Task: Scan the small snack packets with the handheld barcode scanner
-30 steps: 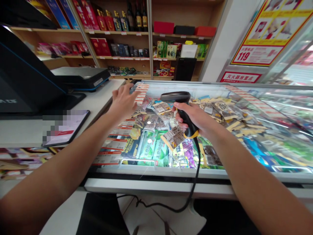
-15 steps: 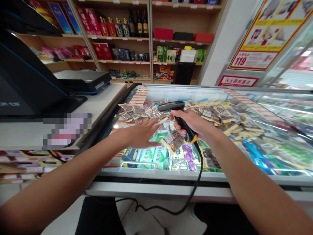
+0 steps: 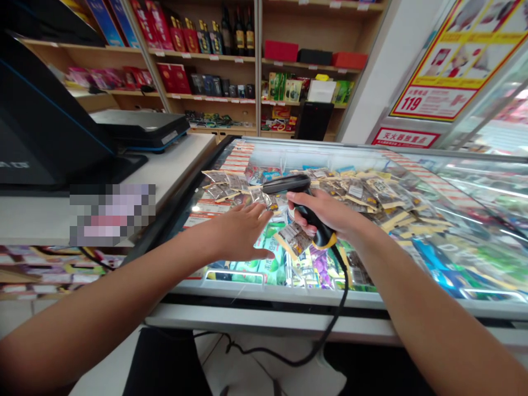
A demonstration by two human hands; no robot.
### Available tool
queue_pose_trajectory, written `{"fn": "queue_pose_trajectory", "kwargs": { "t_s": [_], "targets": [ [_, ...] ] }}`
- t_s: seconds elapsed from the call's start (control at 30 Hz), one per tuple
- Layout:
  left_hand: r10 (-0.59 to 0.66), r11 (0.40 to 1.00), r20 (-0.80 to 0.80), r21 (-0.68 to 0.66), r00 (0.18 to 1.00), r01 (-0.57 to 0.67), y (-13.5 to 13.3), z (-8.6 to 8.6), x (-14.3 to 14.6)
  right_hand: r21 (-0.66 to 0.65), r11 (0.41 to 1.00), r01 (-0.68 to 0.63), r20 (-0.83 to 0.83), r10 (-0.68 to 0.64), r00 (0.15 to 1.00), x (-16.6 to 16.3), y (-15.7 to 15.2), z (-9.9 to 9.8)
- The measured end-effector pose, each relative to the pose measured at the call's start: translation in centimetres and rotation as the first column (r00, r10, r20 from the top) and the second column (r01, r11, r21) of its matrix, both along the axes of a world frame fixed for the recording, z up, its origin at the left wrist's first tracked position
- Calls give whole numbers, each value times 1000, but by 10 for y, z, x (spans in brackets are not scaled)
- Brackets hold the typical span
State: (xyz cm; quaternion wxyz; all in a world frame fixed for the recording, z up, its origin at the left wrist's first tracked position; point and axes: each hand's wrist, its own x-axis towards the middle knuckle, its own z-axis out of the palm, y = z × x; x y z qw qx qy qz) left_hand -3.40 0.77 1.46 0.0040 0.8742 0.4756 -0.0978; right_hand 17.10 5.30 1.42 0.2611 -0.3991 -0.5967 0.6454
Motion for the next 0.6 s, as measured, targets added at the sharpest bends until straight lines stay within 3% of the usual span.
{"fn": "queue_pose_trajectory", "kwargs": {
  "t_s": [0.4, 0.47, 0.53, 0.6],
  "targets": [
    [190, 959, -90, 231, 978, -166, 6, 6, -4, -16, 984, 175, -84, -176, 981, 2, 4, 5],
    [92, 948, -76, 311, 993, -64, 6, 5, -1, -30, 978, 208, -105, -210, 972, 2, 4, 8],
    [-135, 934, -26, 331, 990, 136, 3, 1, 5, -46, 973, 225, -122, -229, 966, 4, 4, 11],
    [-379, 896, 38, 264, 925, 356, -3, -6, 13, -61, 975, 213, -144, -220, 965, 7, 5, 14]
  ]
}}
